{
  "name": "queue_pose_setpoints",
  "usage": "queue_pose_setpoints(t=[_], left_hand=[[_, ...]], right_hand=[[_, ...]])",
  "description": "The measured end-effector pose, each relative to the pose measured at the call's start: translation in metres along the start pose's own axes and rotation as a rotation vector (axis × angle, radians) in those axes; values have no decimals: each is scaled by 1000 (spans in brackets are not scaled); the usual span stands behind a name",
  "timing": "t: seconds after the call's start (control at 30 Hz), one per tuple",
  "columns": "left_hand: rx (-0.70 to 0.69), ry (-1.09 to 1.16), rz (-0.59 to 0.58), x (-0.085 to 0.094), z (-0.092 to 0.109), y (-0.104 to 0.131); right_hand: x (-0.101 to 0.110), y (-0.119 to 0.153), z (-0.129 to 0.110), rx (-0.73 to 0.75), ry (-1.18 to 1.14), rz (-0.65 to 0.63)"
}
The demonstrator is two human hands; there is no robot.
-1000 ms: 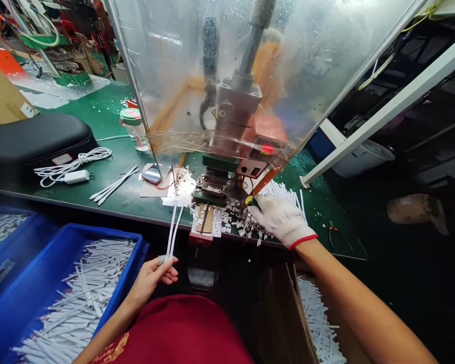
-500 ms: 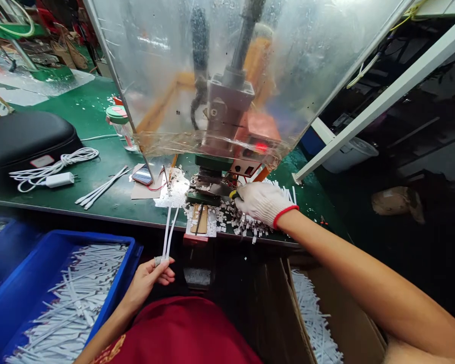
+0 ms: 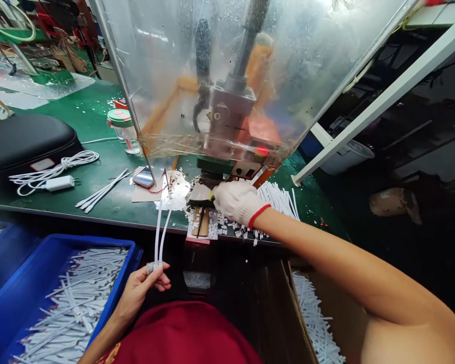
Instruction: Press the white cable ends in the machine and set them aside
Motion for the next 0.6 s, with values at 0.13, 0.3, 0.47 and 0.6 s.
queue_pose_setpoints(t=[0.13, 0.3, 0.47, 0.6], left_hand=[[-21, -1, 14, 4, 1, 3], [-32, -11, 5, 5, 6, -1], [-54, -7, -57, -13, 22, -1], [-75, -36, -130, -38, 34, 4]], right_hand=[[-9, 22, -14, 100, 74, -115], [-31, 69, 28, -6, 51, -144], [-55, 70, 27, 56, -106, 30], [-88, 30, -6, 154, -118, 203]])
Point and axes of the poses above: each hand's wrist, its own y-axis away from the middle knuckle, its own x-axis out of the back of the hand, z = x × y, the point moved 5 cm from there along -y, towards the middle knuckle, and after that the axes turned 15 degrees about x, right-handed, at the moved point
